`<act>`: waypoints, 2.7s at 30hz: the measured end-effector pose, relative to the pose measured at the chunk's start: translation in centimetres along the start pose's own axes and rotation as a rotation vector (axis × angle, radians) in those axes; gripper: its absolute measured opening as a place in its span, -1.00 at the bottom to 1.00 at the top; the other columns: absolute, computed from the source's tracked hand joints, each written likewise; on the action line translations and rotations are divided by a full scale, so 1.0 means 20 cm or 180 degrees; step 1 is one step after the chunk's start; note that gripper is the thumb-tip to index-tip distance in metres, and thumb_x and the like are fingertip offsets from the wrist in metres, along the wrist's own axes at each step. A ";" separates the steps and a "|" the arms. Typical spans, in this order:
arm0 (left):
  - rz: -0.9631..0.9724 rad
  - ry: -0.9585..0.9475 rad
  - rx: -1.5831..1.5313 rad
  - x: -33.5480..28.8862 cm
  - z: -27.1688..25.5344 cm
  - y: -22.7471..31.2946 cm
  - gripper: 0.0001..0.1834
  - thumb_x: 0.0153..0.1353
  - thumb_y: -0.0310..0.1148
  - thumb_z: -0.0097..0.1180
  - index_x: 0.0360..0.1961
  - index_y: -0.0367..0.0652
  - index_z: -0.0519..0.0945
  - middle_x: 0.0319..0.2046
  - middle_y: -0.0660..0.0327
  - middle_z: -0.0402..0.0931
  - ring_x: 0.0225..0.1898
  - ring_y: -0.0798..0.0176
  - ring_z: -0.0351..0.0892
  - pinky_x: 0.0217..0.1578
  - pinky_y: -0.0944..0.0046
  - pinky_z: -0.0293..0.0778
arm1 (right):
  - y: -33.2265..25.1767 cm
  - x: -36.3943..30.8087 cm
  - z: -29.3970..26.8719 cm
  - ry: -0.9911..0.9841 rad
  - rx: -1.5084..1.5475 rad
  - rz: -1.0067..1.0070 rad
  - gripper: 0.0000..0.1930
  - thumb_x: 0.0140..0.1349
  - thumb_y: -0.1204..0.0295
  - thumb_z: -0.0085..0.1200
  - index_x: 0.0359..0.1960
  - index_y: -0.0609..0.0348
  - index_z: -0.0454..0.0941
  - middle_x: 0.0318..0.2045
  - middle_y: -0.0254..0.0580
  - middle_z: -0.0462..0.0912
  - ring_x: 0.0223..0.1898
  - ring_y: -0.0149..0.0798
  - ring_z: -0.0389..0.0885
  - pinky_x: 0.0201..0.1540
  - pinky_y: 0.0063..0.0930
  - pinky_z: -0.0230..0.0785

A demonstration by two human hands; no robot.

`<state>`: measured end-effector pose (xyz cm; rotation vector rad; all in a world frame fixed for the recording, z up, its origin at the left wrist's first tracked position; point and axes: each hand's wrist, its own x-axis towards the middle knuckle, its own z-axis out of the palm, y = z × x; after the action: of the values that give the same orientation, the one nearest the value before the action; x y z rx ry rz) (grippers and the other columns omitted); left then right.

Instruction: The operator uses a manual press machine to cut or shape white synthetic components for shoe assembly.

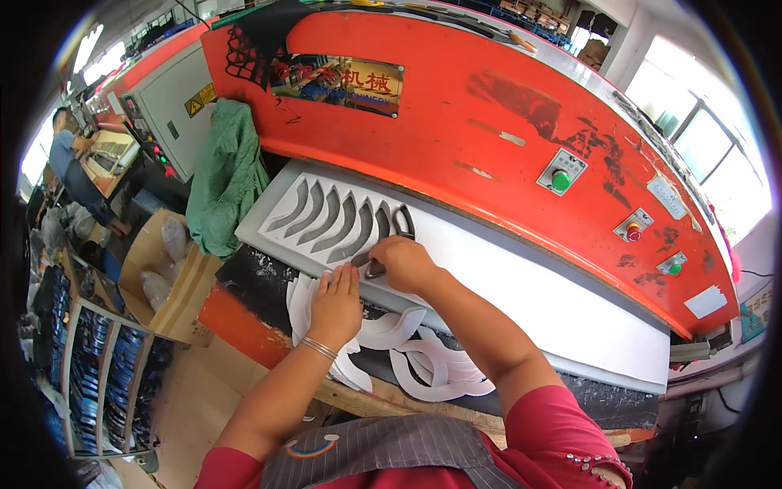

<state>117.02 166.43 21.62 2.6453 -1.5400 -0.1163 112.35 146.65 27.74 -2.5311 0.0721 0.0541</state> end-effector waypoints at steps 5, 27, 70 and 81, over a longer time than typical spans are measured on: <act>0.0067 -0.0219 -0.0609 -0.01 -0.07 -0.02 -0.19 0.05 -0.18 0.20 0.25 -0.43 0.22 0.31 -0.18 0.10 0.37 -0.14 0.02 0.34 -0.07 -0.06 | -0.20 -0.42 -0.32 0.0565 0.1219 0.0506 -0.50 -0.24 0.59 0.34 -0.12 0.24 0.56 -0.18 -0.10 0.65 -0.13 -0.24 0.65 -0.01 -0.39 0.48; 0.1312 -0.2183 -0.4535 0.19 -0.07 0.41 -0.46 0.08 -0.51 0.31 0.06 -0.31 0.36 -0.16 0.15 0.50 -0.15 0.26 0.49 -0.08 0.30 0.42 | 0.19 -0.89 0.42 0.1090 0.2395 0.0107 -0.40 0.16 0.48 0.16 0.25 0.19 0.23 -0.04 -0.04 0.55 0.02 -0.16 0.51 0.08 -0.36 0.30; 0.0269 0.0771 -0.1047 0.83 0.23 -0.01 -0.26 -0.07 0.04 0.33 0.10 -0.18 0.49 -0.09 0.12 0.47 0.10 0.03 0.23 0.15 -0.01 0.07 | 0.89 0.18 -0.16 0.0047 -0.1973 -0.0914 -0.54 -0.06 0.44 0.29 -0.04 0.15 0.53 0.07 -0.07 0.48 0.22 -0.01 0.31 0.27 -0.21 0.18; 0.0565 0.1107 -0.1328 0.94 0.41 -0.04 -0.61 0.01 0.01 0.26 -0.26 -0.03 0.69 -0.24 0.30 0.47 -0.03 0.11 0.26 0.06 0.00 0.04 | 1.05 0.09 -0.01 0.1160 -0.0543 0.0138 -0.10 -0.08 0.01 0.33 0.29 0.03 0.20 0.26 0.13 0.28 0.33 0.12 0.14 0.38 -0.03 -0.13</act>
<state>126.19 150.20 12.85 2.0718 -1.4381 0.0309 112.84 129.33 15.88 -2.6796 0.2775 -0.4004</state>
